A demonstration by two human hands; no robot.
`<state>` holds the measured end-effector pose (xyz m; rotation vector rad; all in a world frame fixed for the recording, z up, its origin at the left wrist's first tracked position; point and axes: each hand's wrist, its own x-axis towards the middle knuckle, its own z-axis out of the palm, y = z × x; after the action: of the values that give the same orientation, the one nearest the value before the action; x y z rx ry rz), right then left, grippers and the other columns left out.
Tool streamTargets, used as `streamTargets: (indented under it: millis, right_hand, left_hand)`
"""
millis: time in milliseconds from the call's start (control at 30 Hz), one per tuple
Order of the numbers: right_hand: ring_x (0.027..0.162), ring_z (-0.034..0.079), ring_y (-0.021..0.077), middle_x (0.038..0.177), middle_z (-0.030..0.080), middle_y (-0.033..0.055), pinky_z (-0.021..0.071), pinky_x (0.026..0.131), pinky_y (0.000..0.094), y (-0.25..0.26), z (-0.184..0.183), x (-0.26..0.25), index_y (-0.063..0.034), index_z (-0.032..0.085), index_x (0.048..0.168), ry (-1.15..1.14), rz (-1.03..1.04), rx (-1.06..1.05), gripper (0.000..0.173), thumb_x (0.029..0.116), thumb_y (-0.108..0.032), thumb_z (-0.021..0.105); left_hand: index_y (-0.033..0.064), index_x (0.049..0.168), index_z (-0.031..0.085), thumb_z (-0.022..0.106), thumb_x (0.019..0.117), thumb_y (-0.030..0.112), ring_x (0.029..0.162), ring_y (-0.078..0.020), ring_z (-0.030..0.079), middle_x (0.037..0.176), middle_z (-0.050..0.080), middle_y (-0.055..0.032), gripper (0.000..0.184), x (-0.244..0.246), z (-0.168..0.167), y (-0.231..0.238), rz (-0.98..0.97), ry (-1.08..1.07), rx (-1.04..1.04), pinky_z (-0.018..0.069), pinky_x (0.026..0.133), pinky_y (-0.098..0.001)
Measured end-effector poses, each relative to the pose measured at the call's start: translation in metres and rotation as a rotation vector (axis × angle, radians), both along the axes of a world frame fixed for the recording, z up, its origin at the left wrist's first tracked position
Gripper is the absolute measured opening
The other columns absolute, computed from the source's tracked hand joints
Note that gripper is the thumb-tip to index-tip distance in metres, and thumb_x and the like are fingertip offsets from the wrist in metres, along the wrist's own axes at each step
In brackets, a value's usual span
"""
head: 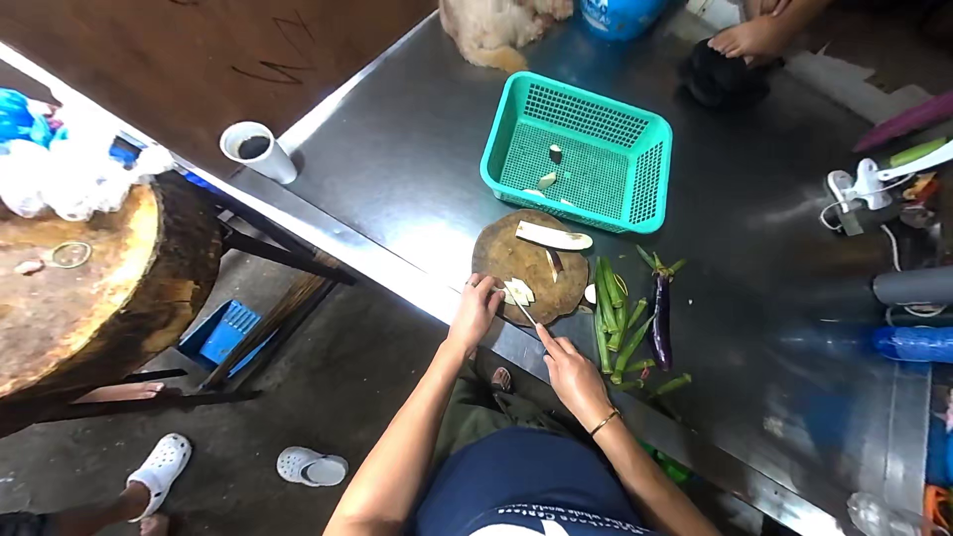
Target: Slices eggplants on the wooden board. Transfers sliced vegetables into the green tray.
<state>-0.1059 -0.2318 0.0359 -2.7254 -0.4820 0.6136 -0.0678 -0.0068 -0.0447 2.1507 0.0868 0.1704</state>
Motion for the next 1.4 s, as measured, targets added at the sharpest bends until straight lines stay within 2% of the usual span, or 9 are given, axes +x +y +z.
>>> streamTargets:
  millis: [267, 767, 900, 1000, 1133, 1200, 1300, 1333, 1400]
  right_hand:
    - [0.100, 0.071, 0.0295, 0.136, 0.064, 0.0122, 0.0587, 0.087, 0.0454, 0.010, 0.032, 0.013, -0.0274, 0.042, 0.159, 0.026, -0.016, 0.097, 0.055, 0.1060, -0.014, 0.050]
    - [0.089, 0.072, 0.0305, 0.130, 0.066, 0.0120, 0.0601, 0.078, 0.0457, 0.022, 0.006, 0.001, -0.0295, 0.041, 0.160, -0.068, 0.053, -0.028, 0.056, 0.1059, -0.014, 0.050]
    - [0.095, 0.072, 0.0308, 0.134, 0.065, 0.0110, 0.0592, 0.083, 0.0466, 0.015, 0.004, 0.002, -0.0312, 0.039, 0.160, 0.036, 0.029, -0.034, 0.058, 0.1057, -0.014, 0.050]
    - [0.107, 0.070, 0.0279, 0.140, 0.062, 0.0125, 0.0563, 0.095, 0.0436, 0.013, 0.026, 0.013, -0.0271, 0.040, 0.160, 0.207, -0.066, 0.127, 0.057, 0.1060, -0.013, 0.051]
    - [0.087, 0.071, 0.0182, 0.139, 0.062, 0.0130, 0.0596, 0.079, 0.0333, -0.002, 0.035, 0.019, -0.0208, 0.044, 0.158, 0.198, -0.184, 0.391, 0.055, 0.1047, -0.012, 0.054]
    - [0.084, 0.071, 0.0174, 0.141, 0.061, 0.0117, 0.0603, 0.075, 0.0334, -0.013, 0.028, 0.020, -0.0209, 0.044, 0.158, 0.164, -0.237, 0.441, 0.056, 0.1042, -0.011, 0.055]
    - [0.080, 0.072, 0.0189, 0.139, 0.063, 0.0099, 0.0630, 0.071, 0.0390, -0.032, 0.007, 0.011, -0.0248, 0.044, 0.158, 0.100, -0.286, 0.467, 0.057, 0.1028, -0.014, 0.057]
    - [0.079, 0.072, 0.0212, 0.136, 0.064, 0.0127, 0.0634, 0.071, 0.0414, -0.036, 0.004, 0.008, -0.0229, 0.044, 0.158, 0.087, -0.290, 0.479, 0.058, 0.1023, -0.014, 0.057]
    - [0.092, 0.073, 0.0287, 0.141, 0.060, 0.0211, 0.0617, 0.082, 0.0469, -0.037, 0.017, 0.007, -0.0125, 0.041, 0.159, 0.113, -0.266, 0.511, 0.057, 0.1036, -0.014, 0.055]
  left_hand:
    - [0.0051, 0.108, 0.070, 0.065, 0.0996, 0.014, 0.105, -0.0256, 0.066, 0.116, 0.065, -0.0142, 0.013, -0.007, -0.013, 0.005, 0.015, -0.066, -0.027, 0.0572, 0.089, -0.0419]
    - [0.0009, 0.104, 0.068, 0.065, 0.0986, 0.009, 0.100, -0.0276, 0.067, 0.113, 0.065, -0.0169, 0.010, -0.007, -0.006, -0.003, 0.074, -0.061, 0.052, 0.0571, 0.089, -0.0417]
    - [0.0020, 0.105, 0.069, 0.065, 0.0990, 0.011, 0.097, -0.0272, 0.068, 0.114, 0.065, -0.0164, 0.012, -0.007, -0.012, -0.002, 0.088, -0.061, 0.065, 0.0582, 0.087, -0.0422]
    - [0.0016, 0.106, 0.069, 0.063, 0.0992, 0.010, 0.099, -0.0285, 0.069, 0.115, 0.066, -0.0171, 0.013, -0.005, -0.010, -0.001, 0.095, -0.042, 0.072, 0.0584, 0.088, -0.0433]
    - [-0.0011, 0.116, 0.066, 0.052, 0.1005, 0.006, 0.105, -0.0325, 0.067, 0.118, 0.066, -0.0202, 0.022, -0.003, 0.010, -0.006, 0.134, 0.016, 0.044, 0.0565, 0.092, -0.0460]
    - [-0.0030, 0.125, 0.063, 0.055, 0.1009, 0.016, 0.110, -0.0380, 0.066, 0.123, 0.063, -0.0257, 0.032, 0.002, 0.026, -0.020, 0.172, 0.047, 0.045, 0.0551, 0.095, -0.0501]
    - [0.0090, 0.141, 0.059, 0.065, 0.0910, 0.059, 0.131, -0.0455, 0.052, 0.142, 0.053, -0.0273, 0.070, 0.005, 0.027, -0.050, 0.191, 0.150, 0.228, 0.0467, 0.105, -0.0608]
    - [0.0135, 0.140, 0.061, 0.064, 0.0858, 0.069, 0.130, -0.0458, 0.053, 0.141, 0.055, -0.0253, 0.077, 0.008, 0.018, -0.059, 0.208, 0.114, 0.340, 0.0465, 0.103, -0.0633]
    - [0.0170, 0.132, 0.067, 0.067, 0.0829, 0.069, 0.122, -0.0447, 0.059, 0.131, 0.064, -0.0212, 0.071, 0.018, 0.000, -0.067, 0.216, -0.014, 0.500, 0.0497, 0.097, -0.0646]
